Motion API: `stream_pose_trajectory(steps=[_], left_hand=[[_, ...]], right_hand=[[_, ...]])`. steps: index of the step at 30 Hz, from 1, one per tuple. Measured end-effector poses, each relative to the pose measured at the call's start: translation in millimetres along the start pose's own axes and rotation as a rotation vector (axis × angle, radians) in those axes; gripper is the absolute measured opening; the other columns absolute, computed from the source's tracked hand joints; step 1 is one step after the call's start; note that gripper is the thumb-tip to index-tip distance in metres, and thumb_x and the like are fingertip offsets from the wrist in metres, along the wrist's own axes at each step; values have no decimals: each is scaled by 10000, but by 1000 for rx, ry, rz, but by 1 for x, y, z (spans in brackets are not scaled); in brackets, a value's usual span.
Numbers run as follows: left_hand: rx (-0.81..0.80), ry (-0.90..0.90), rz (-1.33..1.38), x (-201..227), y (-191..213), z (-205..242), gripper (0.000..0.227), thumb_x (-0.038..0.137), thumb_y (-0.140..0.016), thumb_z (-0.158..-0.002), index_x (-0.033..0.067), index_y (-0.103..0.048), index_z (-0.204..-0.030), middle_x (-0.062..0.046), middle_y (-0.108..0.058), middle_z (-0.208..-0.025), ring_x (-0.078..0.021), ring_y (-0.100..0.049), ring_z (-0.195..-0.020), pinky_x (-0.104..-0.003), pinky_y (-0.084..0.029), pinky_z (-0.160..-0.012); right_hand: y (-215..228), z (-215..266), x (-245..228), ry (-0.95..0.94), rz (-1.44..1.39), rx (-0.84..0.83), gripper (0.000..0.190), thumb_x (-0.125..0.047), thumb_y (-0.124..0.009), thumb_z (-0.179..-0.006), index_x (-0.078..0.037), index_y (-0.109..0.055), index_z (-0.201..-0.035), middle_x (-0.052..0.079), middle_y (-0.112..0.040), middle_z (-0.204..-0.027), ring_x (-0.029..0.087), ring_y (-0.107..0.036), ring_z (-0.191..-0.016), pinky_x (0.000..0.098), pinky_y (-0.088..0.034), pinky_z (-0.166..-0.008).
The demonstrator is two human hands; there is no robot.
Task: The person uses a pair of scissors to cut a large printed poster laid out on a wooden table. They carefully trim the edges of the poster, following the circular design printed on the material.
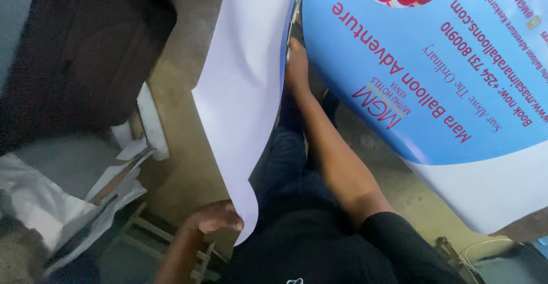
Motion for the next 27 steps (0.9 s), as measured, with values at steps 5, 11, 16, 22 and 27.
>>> stream_pose_trajectory(steps=[5,11,16,22,27], left_hand=[[-26,26,-27,46,-38,44,484,330,-919,-804,124,-731,-1199,-25,-764,-1162,-190,-691,-1097,-392,-539,-972],[-37,20,-50,41,-38,50,447,283,-913,-824,127,-731,-1201,16,-745,-1156,-162,-662,-1098,-385,-497,-1006],[-109,-63,-14,43,-34,51,189,326,-897,-902,189,-776,-854,85,-712,-902,-96,-644,-914,-369,-482,-854],[-70,-40,-98,50,-30,53,454,402,-884,-937,278,-498,-733,96,-359,-777,-73,-346,-753,-331,-293,-747],[-74,-12,16,35,-25,46,278,317,-892,-915,225,-671,-774,133,-567,-880,-60,-534,-879,-341,-412,-895]], right_hand=[[-1,-7,-2,7,-20,-9,147,-237,-649,-914,-97,-685,-938,106,-765,-902,225,-698,-856,447,-499,-746],[10,-12,1,3,-53,-11,173,-228,-683,-895,-103,-698,-1012,79,-771,-955,195,-687,-896,418,-515,-785],[12,-17,2,5,-87,-17,220,-222,-709,-880,-107,-707,-1068,59,-776,-994,172,-679,-926,396,-527,-814],[1,-22,5,7,-131,-45,300,-213,-743,-861,-112,-719,-1142,32,-782,-1047,142,-668,-965,366,-543,-853],[7,-22,-14,67,-148,23,224,-239,-620,-988,-103,-753,-1106,52,-799,-1014,172,-703,-935,392,-552,-813]])
Point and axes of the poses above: each hand's wrist, its own z-axis away from the middle knuckle, its own y-axis out of the back of the hand, x = y × z, the point moved 8 cm from there along -z, towards the middle knuckle
